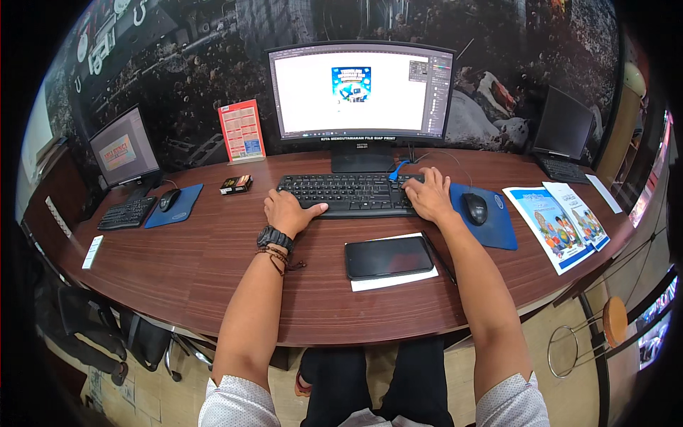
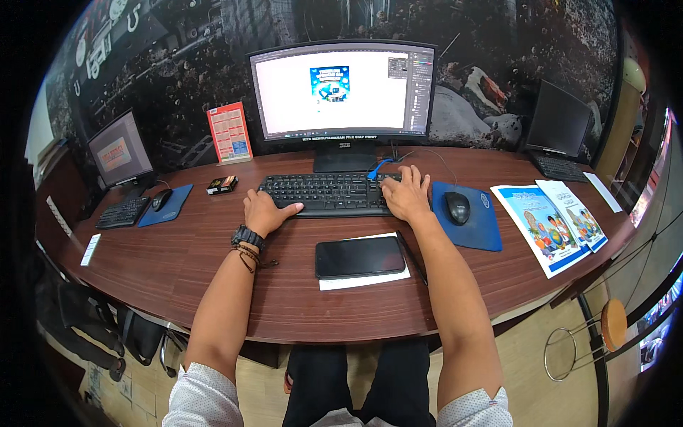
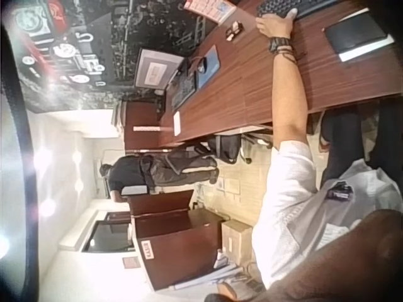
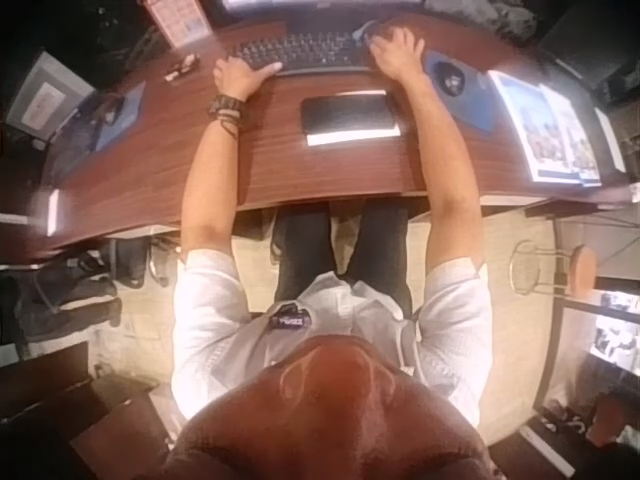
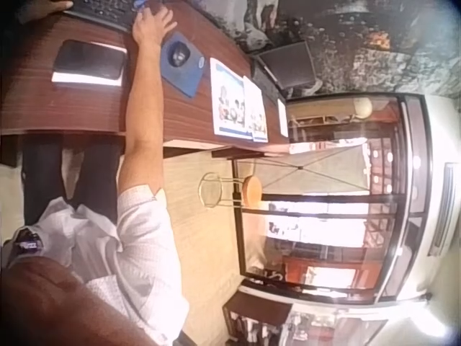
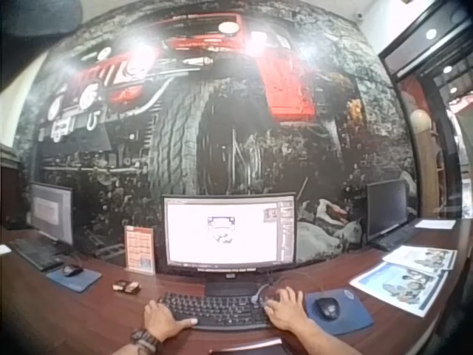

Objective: Using a computer to perform graphic design tasks with keyboard and mouse.

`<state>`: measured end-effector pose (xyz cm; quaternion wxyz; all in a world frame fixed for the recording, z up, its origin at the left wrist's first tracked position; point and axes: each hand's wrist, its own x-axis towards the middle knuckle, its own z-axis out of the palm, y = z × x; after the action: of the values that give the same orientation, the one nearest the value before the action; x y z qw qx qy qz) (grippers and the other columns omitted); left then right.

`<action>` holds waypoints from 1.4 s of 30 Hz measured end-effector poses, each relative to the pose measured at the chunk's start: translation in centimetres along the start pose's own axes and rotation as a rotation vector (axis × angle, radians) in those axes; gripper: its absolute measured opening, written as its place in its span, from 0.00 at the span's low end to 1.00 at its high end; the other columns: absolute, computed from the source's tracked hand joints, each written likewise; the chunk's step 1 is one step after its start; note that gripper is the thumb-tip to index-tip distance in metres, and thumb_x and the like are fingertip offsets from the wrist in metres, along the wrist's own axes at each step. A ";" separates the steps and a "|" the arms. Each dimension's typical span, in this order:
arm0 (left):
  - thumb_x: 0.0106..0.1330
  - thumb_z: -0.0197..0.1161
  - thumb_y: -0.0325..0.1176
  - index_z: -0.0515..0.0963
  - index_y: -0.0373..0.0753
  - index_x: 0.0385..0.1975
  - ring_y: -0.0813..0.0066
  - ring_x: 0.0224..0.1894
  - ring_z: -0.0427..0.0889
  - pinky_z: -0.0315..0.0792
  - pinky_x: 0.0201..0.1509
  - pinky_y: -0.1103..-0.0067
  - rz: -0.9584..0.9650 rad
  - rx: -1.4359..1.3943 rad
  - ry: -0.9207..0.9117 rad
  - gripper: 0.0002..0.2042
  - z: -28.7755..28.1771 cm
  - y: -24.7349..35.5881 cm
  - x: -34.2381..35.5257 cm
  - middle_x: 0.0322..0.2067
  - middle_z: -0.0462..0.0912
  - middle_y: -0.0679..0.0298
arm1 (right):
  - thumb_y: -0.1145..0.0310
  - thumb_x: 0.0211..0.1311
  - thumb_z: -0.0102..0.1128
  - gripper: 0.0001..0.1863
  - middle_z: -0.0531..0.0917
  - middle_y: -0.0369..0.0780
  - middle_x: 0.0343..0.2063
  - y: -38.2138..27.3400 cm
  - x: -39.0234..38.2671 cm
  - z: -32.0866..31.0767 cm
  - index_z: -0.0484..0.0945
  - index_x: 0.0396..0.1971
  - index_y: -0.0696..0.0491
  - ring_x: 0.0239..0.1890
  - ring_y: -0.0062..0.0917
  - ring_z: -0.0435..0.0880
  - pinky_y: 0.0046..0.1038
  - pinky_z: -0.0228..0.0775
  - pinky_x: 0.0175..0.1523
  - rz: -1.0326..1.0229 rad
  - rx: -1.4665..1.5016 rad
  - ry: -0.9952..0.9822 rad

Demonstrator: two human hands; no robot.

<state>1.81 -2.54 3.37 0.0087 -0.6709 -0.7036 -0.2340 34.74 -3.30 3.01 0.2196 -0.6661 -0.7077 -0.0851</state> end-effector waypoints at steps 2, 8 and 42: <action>0.46 0.70 0.72 0.76 0.18 0.47 0.43 0.57 0.69 0.66 0.62 0.60 -0.006 -0.004 0.007 0.51 -0.2 -0.3 0.0 0.53 0.70 0.41 | 0.60 0.70 0.50 0.15 0.63 0.47 0.67 0.1 -0.5 -0.3 0.81 0.52 0.35 0.74 0.49 0.49 0.63 0.32 0.73 -0.006 0.029 -0.100; 0.47 0.71 0.70 0.69 0.16 0.53 0.42 0.58 0.70 0.68 0.62 0.61 -0.003 -0.014 0.022 0.54 -0.1 -0.1 -0.1 0.53 0.70 0.39 | 0.77 0.61 0.51 0.19 0.71 0.45 0.59 5.8 -2.1 -2.1 0.85 0.43 0.38 0.70 0.46 0.57 0.58 0.43 0.71 -0.044 0.143 0.147; 0.49 0.69 0.70 0.61 0.25 0.66 0.40 0.63 0.65 0.64 0.67 0.58 -0.014 -0.036 -0.008 0.56 0.0 -0.3 -0.4 0.60 0.65 0.38 | 0.73 0.60 0.55 0.15 0.69 0.45 0.62 4.1 -4.9 -2.5 0.86 0.43 0.40 0.72 0.48 0.55 0.65 0.36 0.73 -0.049 -0.002 0.181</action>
<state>1.63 -2.91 3.12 -0.0077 -0.6670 -0.7040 -0.2438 39.38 -8.34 2.47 0.2799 -0.6381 -0.7012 -0.1509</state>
